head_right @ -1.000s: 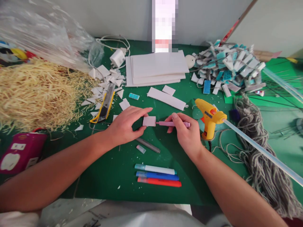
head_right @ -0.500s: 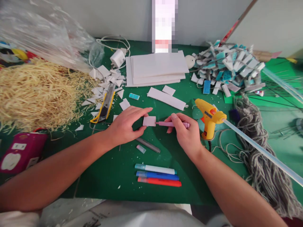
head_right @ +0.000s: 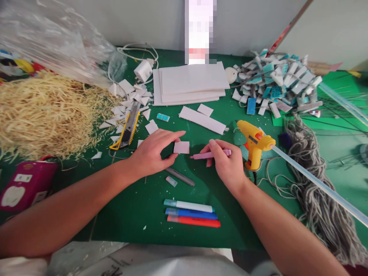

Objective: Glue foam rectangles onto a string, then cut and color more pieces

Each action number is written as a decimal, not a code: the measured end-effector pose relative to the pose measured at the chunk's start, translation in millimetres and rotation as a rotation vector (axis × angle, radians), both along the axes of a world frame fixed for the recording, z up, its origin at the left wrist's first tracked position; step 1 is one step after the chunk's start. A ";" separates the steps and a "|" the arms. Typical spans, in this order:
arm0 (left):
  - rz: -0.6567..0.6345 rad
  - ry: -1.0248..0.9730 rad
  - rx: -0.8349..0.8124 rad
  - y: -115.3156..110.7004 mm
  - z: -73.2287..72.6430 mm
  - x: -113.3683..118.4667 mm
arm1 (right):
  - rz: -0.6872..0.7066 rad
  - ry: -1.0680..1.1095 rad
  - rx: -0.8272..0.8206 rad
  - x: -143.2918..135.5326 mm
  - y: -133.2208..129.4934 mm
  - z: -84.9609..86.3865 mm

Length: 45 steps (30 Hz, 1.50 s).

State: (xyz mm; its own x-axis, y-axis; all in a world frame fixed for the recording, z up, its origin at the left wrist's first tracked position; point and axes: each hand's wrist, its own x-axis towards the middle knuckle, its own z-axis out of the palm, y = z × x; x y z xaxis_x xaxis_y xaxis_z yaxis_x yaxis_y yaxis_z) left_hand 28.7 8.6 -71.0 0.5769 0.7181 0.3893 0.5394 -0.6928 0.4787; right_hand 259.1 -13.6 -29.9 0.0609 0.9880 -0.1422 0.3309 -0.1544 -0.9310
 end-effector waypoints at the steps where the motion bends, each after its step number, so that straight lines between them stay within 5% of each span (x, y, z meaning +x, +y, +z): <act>1: -0.001 0.001 -0.002 0.0 -0.1 -0.2 | -0.002 0.006 0.007 0.0 -0.1 -0.3; 9: 0.046 0.053 -0.001 -2.3 1.0 0.7 | -0.011 0.048 0.184 1.6 -6.3 -10.6; 16: 0.160 0.119 0.000 -5.0 4.4 3.0 | 0.348 -0.330 0.447 4.6 -3.0 -18.0; 20: 0.140 0.083 0.036 -4.6 2.9 2.5 | 0.438 -0.435 0.566 4.9 -1.3 -20.7; 34: -0.015 -0.041 -0.027 -3.4 1.1 -0.9 | 0.406 -0.381 0.505 8.0 -1.3 -25.1; 45: 0.041 0.009 -0.014 -2.6 3.6 0.6 | 0.405 -0.348 0.476 9.0 -0.8 -23.5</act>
